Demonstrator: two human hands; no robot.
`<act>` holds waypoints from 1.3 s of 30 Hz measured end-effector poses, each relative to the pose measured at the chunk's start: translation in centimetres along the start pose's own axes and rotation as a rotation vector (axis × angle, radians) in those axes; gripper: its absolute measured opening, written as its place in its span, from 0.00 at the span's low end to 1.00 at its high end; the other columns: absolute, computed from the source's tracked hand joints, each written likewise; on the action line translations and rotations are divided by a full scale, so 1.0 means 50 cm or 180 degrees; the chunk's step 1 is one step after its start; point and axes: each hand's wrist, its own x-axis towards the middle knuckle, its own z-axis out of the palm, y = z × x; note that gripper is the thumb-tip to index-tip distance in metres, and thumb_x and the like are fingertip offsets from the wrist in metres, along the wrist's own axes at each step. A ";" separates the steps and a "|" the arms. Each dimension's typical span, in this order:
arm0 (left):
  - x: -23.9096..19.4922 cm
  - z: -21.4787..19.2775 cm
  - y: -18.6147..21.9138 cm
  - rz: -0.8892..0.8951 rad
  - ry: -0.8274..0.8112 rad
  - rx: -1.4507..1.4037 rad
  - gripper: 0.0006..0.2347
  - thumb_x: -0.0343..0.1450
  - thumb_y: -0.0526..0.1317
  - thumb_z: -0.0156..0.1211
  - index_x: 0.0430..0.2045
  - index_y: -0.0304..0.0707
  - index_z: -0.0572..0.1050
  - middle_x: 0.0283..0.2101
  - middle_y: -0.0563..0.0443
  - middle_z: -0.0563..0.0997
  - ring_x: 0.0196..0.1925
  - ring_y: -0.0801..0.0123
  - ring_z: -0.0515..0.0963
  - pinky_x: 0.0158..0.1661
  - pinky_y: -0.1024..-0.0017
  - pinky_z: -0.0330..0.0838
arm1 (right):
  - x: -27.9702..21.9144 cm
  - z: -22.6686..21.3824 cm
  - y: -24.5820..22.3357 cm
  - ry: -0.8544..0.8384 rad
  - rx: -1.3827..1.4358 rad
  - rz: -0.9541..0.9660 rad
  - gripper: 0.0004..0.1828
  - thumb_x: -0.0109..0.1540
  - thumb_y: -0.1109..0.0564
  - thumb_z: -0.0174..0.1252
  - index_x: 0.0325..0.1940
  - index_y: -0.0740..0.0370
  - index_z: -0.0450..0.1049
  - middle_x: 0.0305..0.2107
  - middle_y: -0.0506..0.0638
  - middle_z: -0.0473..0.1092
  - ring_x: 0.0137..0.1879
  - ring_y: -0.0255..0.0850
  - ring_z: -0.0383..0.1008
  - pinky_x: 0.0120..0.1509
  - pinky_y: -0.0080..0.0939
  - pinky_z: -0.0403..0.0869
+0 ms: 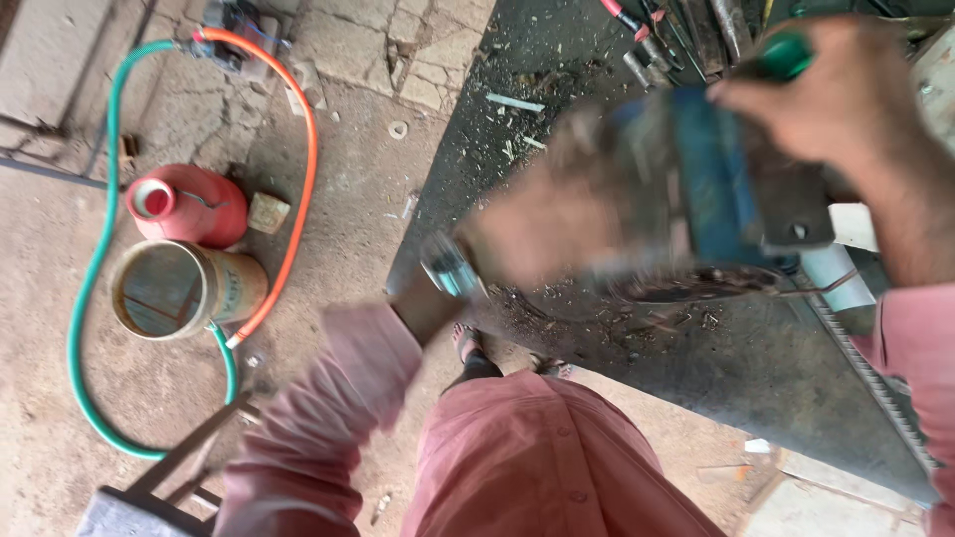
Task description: The person uses a screwdriver to scrape and remove burnt copper windings from the interior of a motor stator. They repeatedly rotate the stator to access different sections and clear debris from the slots.
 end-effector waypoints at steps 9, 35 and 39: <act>0.073 -0.234 -0.088 -0.1694 0.1678 -0.0427 0.19 0.82 0.48 0.52 0.67 0.48 0.66 0.71 0.44 0.65 0.77 0.56 0.61 0.76 0.41 0.45 | -0.202 0.065 -0.017 0.1491 0.0917 0.1054 0.06 0.63 0.62 0.62 0.41 0.67 0.75 0.35 0.61 0.75 0.45 0.55 0.78 0.56 0.52 0.75; 0.280 -0.106 -0.132 -0.0729 0.1716 -0.0943 0.11 0.77 0.47 0.52 0.41 0.50 0.83 0.48 0.61 0.84 0.57 0.67 0.76 0.70 0.41 0.43 | -0.144 0.013 -0.137 0.1344 0.1409 0.0862 0.18 0.66 0.53 0.65 0.59 0.60 0.78 0.38 0.63 0.76 0.44 0.54 0.80 0.47 0.49 0.76; 0.378 -0.079 -0.161 -0.0619 0.2327 -0.0612 0.12 0.72 0.49 0.57 0.38 0.43 0.82 0.44 0.52 0.83 0.57 0.56 0.76 0.68 0.39 0.45 | -0.115 -0.001 -0.104 0.1246 0.1231 0.1267 0.17 0.64 0.51 0.65 0.56 0.56 0.79 0.35 0.61 0.77 0.39 0.56 0.81 0.42 0.52 0.75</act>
